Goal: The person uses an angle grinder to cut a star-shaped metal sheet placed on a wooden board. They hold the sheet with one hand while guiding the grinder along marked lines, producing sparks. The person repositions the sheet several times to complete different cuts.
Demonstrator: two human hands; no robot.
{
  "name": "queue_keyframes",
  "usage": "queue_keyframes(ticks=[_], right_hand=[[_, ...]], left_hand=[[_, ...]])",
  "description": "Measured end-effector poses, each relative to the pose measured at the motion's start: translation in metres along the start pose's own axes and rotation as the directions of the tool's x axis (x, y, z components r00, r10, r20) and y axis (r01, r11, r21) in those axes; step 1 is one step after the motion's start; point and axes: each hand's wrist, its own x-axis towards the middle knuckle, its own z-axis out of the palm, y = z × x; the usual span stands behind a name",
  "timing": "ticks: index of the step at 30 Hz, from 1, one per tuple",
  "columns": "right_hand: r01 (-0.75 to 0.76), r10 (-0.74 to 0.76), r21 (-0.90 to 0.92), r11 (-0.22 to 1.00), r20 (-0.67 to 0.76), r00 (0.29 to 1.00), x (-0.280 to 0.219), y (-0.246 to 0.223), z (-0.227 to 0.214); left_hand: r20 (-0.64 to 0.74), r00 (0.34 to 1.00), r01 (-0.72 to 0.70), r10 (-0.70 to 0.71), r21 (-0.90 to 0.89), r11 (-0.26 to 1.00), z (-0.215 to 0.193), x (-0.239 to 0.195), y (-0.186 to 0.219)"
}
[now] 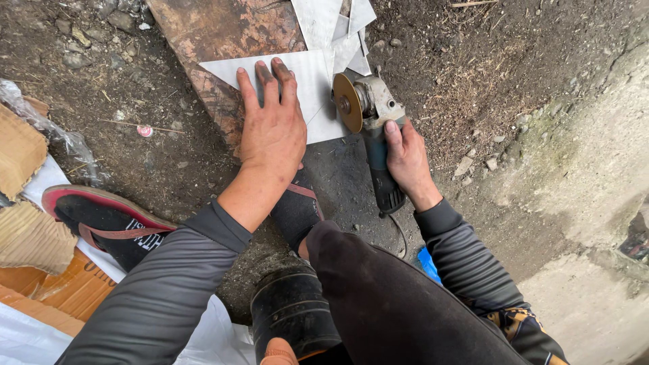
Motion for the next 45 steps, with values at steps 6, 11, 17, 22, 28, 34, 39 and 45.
queue_keyframes(ticks=[6, 11, 17, 22, 28, 34, 39, 45], right_hand=[[0.028, -0.028, -0.003, 1.0, -0.004, 1.0, 0.0, -0.003, 0.001], [-0.029, 0.028, 0.039, 0.999, 0.014, 1.0, 0.001, -0.002, 0.003], [-0.06, 0.06, 0.026, 0.998, -0.009, 0.998, 0.003, 0.001, 0.006], [0.013, -0.012, 0.016, 1.0, -0.026, 1.0, 0.004, 0.004, 0.006], [-0.001, 0.001, 0.008, 1.0, -0.03, 1.0, 0.004, 0.006, 0.007], [0.034, -0.034, -0.02, 0.999, -0.028, 0.999, 0.003, 0.004, 0.006], [0.01, -0.01, -0.005, 1.0, -0.021, 1.0, 0.009, 0.007, 0.007], [0.0, 0.005, 0.114, 0.994, -0.045, 0.999, 0.011, 0.008, 0.011]], left_hand=[[-0.131, 0.99, 0.053, -0.049, 0.021, 0.998, 0.011, 0.001, 0.005], [-0.054, 0.998, 0.025, -0.024, 0.023, 0.999, 0.013, 0.002, 0.005], [-0.101, 0.994, 0.042, -0.039, 0.031, 0.999, 0.016, 0.002, 0.006], [-0.129, 0.99, 0.066, -0.062, 0.025, 0.998, 0.019, 0.003, 0.008], [-0.125, 0.99, 0.064, -0.061, 0.022, 0.998, 0.019, 0.003, 0.009], [-0.123, 0.99, 0.066, -0.062, 0.025, 0.998, 0.016, 0.002, 0.009], [-0.099, 0.993, 0.057, -0.057, -0.004, 0.998, 0.017, 0.001, 0.009], [-0.161, 0.979, 0.125, -0.128, -0.027, 0.992, 0.021, 0.005, 0.014]])
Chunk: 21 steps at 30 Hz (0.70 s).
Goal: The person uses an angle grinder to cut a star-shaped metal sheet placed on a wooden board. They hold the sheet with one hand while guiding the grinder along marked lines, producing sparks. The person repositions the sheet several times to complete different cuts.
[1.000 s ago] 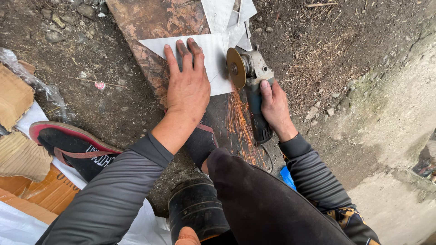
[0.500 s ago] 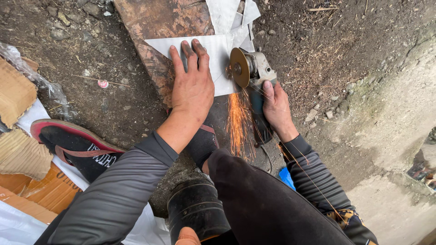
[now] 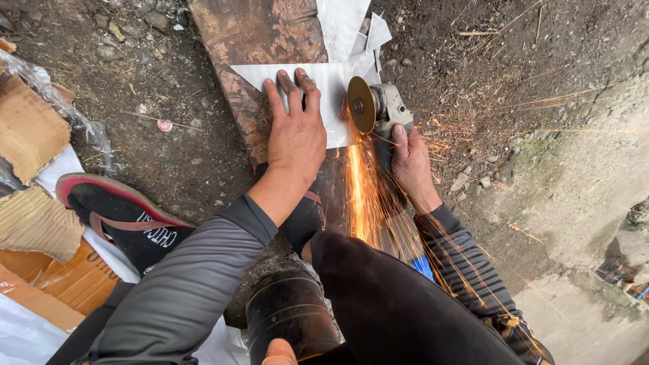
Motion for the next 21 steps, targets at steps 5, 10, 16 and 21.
queue_keyframes(ticks=[5, 10, 16, 21], right_hand=[[-0.071, 0.073, -0.168, 0.983, 0.005, 0.997, 0.0027, -0.0004, -0.0029], [0.038, -0.037, -0.114, 0.993, 0.01, 0.999, 0.0046, 0.0022, -0.002], [0.018, -0.017, -0.041, 0.999, 0.024, 1.0, 0.0071, 0.0036, -0.0003], [-0.039, 0.039, -0.159, 0.987, -0.004, 0.999, 0.0067, -0.0018, -0.0019]], left_hand=[[0.027, 0.999, 0.035, -0.034, -0.032, 0.999, 0.0008, 0.0007, 0.006], [0.038, 0.999, 0.039, -0.038, -0.029, 0.999, -0.0002, 0.0006, 0.0071], [0.029, 0.999, 0.045, -0.044, -0.02, 0.999, 0.0012, 0.0026, 0.0072], [0.019, 0.998, 0.057, -0.056, -0.016, 0.998, 0.0028, 0.0032, 0.0088]])
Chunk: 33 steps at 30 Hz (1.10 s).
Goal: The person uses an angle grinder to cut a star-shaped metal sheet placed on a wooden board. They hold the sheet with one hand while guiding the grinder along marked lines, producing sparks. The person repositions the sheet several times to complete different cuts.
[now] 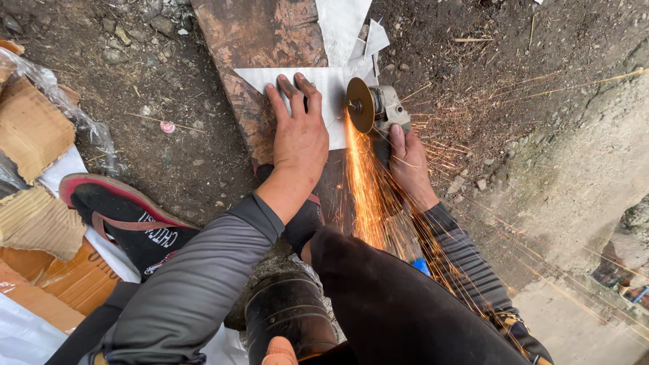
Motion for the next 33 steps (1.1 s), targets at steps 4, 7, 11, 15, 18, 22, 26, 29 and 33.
queue_keyframes(ticks=[4, 7, 11, 15, 18, 22, 26, 29, 33], right_hand=[[-0.086, 0.082, 0.097, 0.992, 0.036, 0.996, -0.001, -0.005, 0.0], [0.018, -0.018, 0.108, 0.994, 0.0, 1.0, -0.001, -0.006, 0.001], [-0.018, 0.018, -0.013, 1.0, -0.006, 1.0, 0.0, -0.004, -0.001], [0.009, -0.008, -0.034, 0.999, 0.028, 1.0, 0.002, -0.001, -0.001], [0.099, -0.098, 0.08, 0.992, -0.019, 0.995, 0.001, 0.002, 0.003], [0.096, -0.096, 0.007, 0.995, -0.046, 0.994, 0.001, 0.006, 0.003], [0.022, -0.023, -0.062, 0.998, -0.011, 1.0, 0.005, 0.006, 0.0], [-0.005, 0.005, -0.076, 0.997, 0.004, 1.0, 0.006, 0.005, 0.001], [0.063, -0.064, 0.038, 0.997, 0.018, 0.998, 0.005, 0.006, 0.001]], left_hand=[[0.042, 0.999, -0.016, 0.015, 0.019, 1.0, -0.001, 0.0, 0.0], [0.022, 1.0, -0.009, 0.008, 0.024, 1.0, -0.002, 0.0, 0.0], [0.043, 0.999, -0.025, 0.024, 0.022, 0.999, -0.004, -0.002, -0.002], [0.05, 0.998, -0.036, 0.035, 0.026, 0.999, -0.006, -0.002, -0.002], [0.009, 1.0, -0.013, 0.012, 0.037, 0.999, -0.006, -0.002, -0.003], [0.032, 0.999, -0.021, 0.02, 0.04, 0.999, -0.005, -0.003, -0.001], [0.008, 1.0, -0.003, 0.002, 0.043, 0.999, -0.003, -0.002, 0.0], [0.003, 1.0, 0.001, -0.001, 0.033, 0.999, -0.001, -0.002, 0.001], [0.023, 1.0, -0.018, 0.018, 0.005, 1.0, 0.001, -0.001, 0.0]])
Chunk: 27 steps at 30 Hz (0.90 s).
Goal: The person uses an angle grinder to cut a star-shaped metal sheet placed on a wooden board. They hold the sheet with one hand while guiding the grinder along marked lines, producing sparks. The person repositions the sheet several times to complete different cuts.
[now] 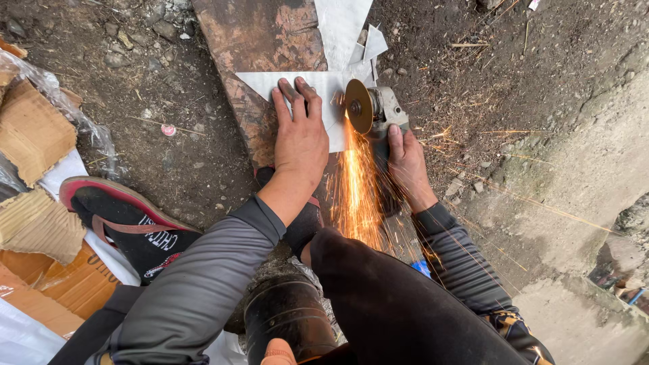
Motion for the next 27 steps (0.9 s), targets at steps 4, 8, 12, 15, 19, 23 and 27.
queue_keyframes(ticks=[4, 8, 12, 15, 19, 23, 27], right_hand=[[-0.033, 0.032, -0.054, 0.998, -0.032, 0.999, 0.0007, 0.0013, 0.0012], [-0.046, 0.045, -0.061, 0.997, -0.019, 0.999, 0.0005, -0.001, -0.0004], [0.034, -0.036, -0.066, 0.997, -0.041, 0.998, 0.0006, -0.0067, -0.0021], [-0.2, 0.203, -0.066, 0.978, 0.043, 0.978, 0.0029, -0.0073, -0.0031], [-0.067, 0.062, -0.103, 0.992, -0.045, 0.997, 0.003, -0.0041, 0.0001], [-0.012, 0.007, -0.084, 0.996, -0.058, 0.998, 0.0036, -0.0033, 0.0013], [-0.048, 0.048, -0.03, 0.998, -0.007, 0.999, 0.0042, -0.0086, -0.0003]], left_hand=[[0.0, 1.0, -0.003, 0.003, 0.006, 1.0, 0.0, 0.0003, -0.0005], [0.001, 1.0, -0.008, 0.008, -0.008, 1.0, 0.0002, 0.0002, -0.0006], [-0.004, 1.0, -0.004, 0.004, 0.005, 1.0, -0.0011, 0.0, -0.0009], [0.022, 1.0, -0.021, 0.02, 0.009, 1.0, -0.001, 0.0, -0.0012], [-0.024, 1.0, 0.004, -0.004, 0.001, 1.0, -0.0001, 0.0003, -0.0007], [-0.024, 1.0, 0.005, -0.005, -0.002, 1.0, 0.0001, -0.0002, 0.0002], [-0.009, 1.0, -0.002, 0.002, 0.015, 1.0, 0.0, -0.0005, -0.0003]])
